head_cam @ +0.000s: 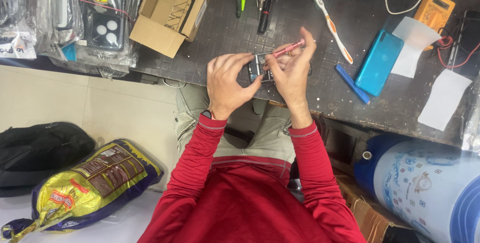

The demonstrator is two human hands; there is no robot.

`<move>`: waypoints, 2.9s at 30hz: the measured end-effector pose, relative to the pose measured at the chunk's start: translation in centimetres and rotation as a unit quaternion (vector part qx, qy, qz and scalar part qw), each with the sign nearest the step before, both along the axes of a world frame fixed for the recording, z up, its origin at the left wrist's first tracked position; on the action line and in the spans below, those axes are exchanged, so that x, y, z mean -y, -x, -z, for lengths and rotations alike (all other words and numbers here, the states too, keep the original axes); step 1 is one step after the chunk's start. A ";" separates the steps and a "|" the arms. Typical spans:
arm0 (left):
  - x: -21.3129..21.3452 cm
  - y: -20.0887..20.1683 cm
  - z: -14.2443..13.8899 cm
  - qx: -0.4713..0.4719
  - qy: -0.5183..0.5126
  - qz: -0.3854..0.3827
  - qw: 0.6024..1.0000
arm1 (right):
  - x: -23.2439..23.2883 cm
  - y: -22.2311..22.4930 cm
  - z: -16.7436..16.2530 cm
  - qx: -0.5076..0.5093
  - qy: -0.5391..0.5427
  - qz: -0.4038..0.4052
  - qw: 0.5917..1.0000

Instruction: The person disassembles a smartphone, removes the battery, and uses a screwdriver to manipulate internal components. They then handle a blue phone case and a white phone, using a plastic tool to work on the device's edges.

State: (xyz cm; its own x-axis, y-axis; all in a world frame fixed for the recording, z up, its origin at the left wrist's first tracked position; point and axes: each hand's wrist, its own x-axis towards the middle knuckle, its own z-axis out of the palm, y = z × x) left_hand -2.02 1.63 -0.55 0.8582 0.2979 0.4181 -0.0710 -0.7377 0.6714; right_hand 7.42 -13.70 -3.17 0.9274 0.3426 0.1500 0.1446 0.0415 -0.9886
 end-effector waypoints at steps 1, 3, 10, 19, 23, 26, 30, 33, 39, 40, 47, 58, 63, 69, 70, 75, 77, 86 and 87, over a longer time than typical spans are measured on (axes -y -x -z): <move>0.0 0.0 0.0 0.001 -0.001 0.001 1.000 | 0.0 0.0 0.0 0.000 0.009 0.004 1.000; 0.1 0.0 0.0 0.001 0.000 0.001 1.000 | 0.0 0.1 -0.1 0.009 0.019 0.007 1.000; 0.0 -0.1 0.2 0.002 0.000 0.000 1.000 | -0.1 0.1 -0.1 0.021 0.035 -0.003 0.999; 0.1 0.0 0.3 0.003 0.002 -0.001 1.000 | 0.0 0.2 0.1 0.037 0.055 0.000 0.998; 0.1 0.0 0.4 0.006 0.002 -0.002 1.000 | 0.1 0.2 0.2 0.040 0.044 -0.003 0.998; 0.1 0.0 0.3 0.007 0.004 0.001 1.000 | 0.1 0.2 0.2 0.040 0.040 -0.004 0.998; 0.1 0.0 0.3 0.003 -0.001 -0.002 1.000 | 0.1 0.2 0.2 0.042 0.043 -0.005 0.998; 0.1 0.0 0.2 0.003 -0.002 -0.003 1.000 | 0.1 0.3 0.1 0.054 0.053 -0.006 0.997; 0.1 0.0 0.4 0.005 -0.004 -0.004 1.000 | -0.1 0.6 -0.2 0.106 0.078 0.000 0.991; 0.1 0.0 0.4 0.006 -0.003 -0.003 1.000 | 0.0 0.8 -0.2 0.127 0.091 0.004 0.988; 0.1 0.0 0.5 0.002 0.001 0.000 1.000 | -0.4 1.2 0.6 0.221 0.072 -0.024 0.972; 0.1 -0.1 0.6 0.003 -0.002 0.000 1.000 | -0.5 1.6 -3.9 0.345 0.211 -0.087 0.910; 0.2 0.0 0.6 0.002 0.000 0.002 1.000 | -0.7 1.5 -8.9 0.381 0.305 -0.112 0.865; 0.1 -0.1 0.3 -0.011 0.002 -0.004 1.000 | -1.9 -0.2 -12.5 0.422 0.416 -0.160 0.789; 0.1 -0.1 0.3 -0.010 -0.001 -0.002 1.000 | -2.0 -0.3 -12.8 0.415 0.456 -0.172 0.768; 0.1 0.1 0.3 0.001 0.001 0.002 1.000 | -1.7 -0.3 -13.7 0.393 0.515 -0.178 0.741; 0.1 0.0 0.3 0.001 0.002 0.001 1.000 | -1.8 -0.4 -13.7 0.395 0.560 -0.181 0.705; 0.1 0.0 0.3 -0.008 -0.004 0.000 1.000 | -2.4 -0.6 -12.7 0.424 0.622 -0.130 0.646; 0.1 0.0 0.3 -0.009 -0.004 0.001 1.000 | -2.1 -0.7 -12.9 0.427 0.602 -0.130 0.662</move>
State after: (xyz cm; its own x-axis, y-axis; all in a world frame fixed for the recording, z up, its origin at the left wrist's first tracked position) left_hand -2.00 1.53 -0.87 0.8663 0.2931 0.4044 -0.0603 -0.7423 0.6673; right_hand 8.09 -11.64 9.69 0.5671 0.8219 0.0543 0.8147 -0.5694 0.1099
